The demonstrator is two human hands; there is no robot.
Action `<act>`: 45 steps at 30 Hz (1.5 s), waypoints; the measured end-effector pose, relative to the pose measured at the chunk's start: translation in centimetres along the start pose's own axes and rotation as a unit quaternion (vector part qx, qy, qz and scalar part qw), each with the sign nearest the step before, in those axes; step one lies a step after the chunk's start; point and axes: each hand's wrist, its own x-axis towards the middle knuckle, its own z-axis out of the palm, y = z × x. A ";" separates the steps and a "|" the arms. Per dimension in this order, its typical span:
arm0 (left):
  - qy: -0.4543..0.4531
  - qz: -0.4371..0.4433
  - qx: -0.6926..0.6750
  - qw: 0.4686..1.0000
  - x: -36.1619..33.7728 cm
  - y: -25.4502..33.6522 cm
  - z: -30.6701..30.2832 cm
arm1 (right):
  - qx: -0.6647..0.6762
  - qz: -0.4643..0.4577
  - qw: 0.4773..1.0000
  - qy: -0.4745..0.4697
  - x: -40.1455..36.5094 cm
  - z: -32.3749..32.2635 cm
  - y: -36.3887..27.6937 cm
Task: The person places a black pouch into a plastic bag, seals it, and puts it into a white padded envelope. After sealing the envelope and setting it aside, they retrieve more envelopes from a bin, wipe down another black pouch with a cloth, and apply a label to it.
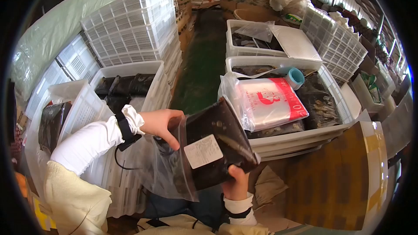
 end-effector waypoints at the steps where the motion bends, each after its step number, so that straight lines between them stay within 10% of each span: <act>1: 0.012 -0.033 -0.014 0.999 -0.1 0.5 0.0 | -0.002 0.005 1.000 0.013 0.6 -0.2 -0.7; 19: 0.394 0.039 -0.289 0.872 3.4 -0.2 9.7 | -0.255 -0.083 0.962 0.053 8.8 3.9 -7.2; 26: 0.137 0.057 -0.641 0.753 0.0 -4.4 11.2 | -0.237 0.031 0.971 0.022 8.6 5.3 -6.0; 37: 0.243 0.071 -0.814 0.522 -3.6 -7.0 16.7 | -0.299 0.283 0.904 -0.118 8.3 6.0 -4.6; 45: 0.306 0.087 -0.761 0.566 -4.8 -9.2 15.8 | -0.462 0.210 0.834 -0.216 3.5 4.4 -3.4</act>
